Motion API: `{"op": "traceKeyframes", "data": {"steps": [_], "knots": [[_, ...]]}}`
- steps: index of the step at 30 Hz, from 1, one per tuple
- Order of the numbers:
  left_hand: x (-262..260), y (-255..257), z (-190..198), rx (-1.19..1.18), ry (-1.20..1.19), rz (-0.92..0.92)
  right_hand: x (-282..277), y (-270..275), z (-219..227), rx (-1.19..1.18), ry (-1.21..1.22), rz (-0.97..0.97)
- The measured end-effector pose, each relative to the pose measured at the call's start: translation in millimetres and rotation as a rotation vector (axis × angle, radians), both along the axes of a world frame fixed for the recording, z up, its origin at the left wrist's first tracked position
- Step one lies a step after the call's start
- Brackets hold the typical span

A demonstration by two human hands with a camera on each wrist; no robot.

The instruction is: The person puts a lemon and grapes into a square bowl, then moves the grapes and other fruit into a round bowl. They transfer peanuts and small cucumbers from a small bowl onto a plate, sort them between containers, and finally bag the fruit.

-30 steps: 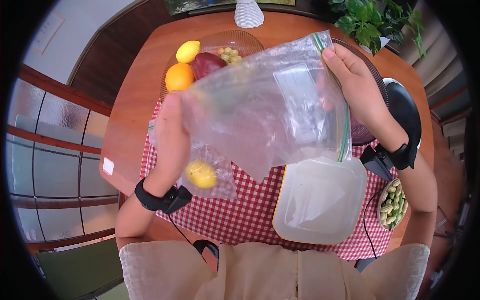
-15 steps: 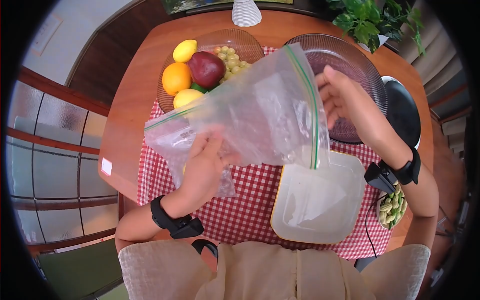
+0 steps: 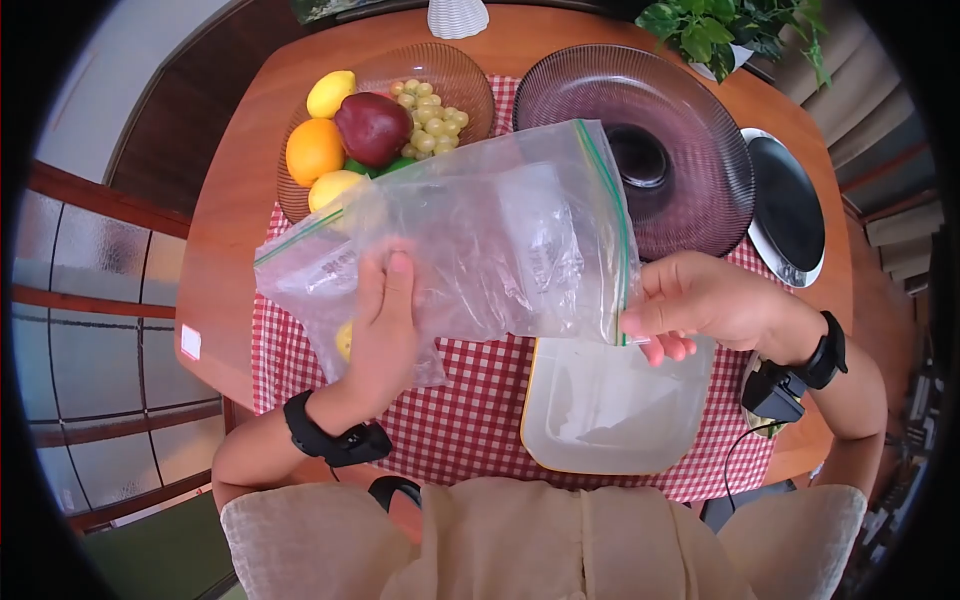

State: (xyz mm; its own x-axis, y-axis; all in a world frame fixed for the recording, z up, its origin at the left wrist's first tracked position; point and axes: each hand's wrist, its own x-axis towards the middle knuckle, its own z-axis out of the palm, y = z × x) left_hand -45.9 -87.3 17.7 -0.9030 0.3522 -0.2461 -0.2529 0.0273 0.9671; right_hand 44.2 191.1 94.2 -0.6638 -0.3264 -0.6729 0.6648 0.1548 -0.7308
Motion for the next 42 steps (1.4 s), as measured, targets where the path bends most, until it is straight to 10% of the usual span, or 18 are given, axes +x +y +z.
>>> {"op": "traceKeyframes", "data": {"steps": [16,29,31,42], "knots": [[-4.2,-23.6,11.5,-0.316,0.349,-0.397,32.2,37.3,-8.6,-0.167,0.066,-0.208],[-7.3,-20.7,6.0,-0.206,-0.004,-0.517,40.7,39.6,-10.5,-0.398,0.169,-0.311],[-10.3,-14.5,16.0,-0.173,-0.338,-0.501,40.8,40.0,-10.7,-0.422,0.176,-0.29],[-7.5,-9.4,14.4,0.047,-0.605,-0.254,45.1,36.5,-14.5,-0.382,0.206,-0.213]]}}
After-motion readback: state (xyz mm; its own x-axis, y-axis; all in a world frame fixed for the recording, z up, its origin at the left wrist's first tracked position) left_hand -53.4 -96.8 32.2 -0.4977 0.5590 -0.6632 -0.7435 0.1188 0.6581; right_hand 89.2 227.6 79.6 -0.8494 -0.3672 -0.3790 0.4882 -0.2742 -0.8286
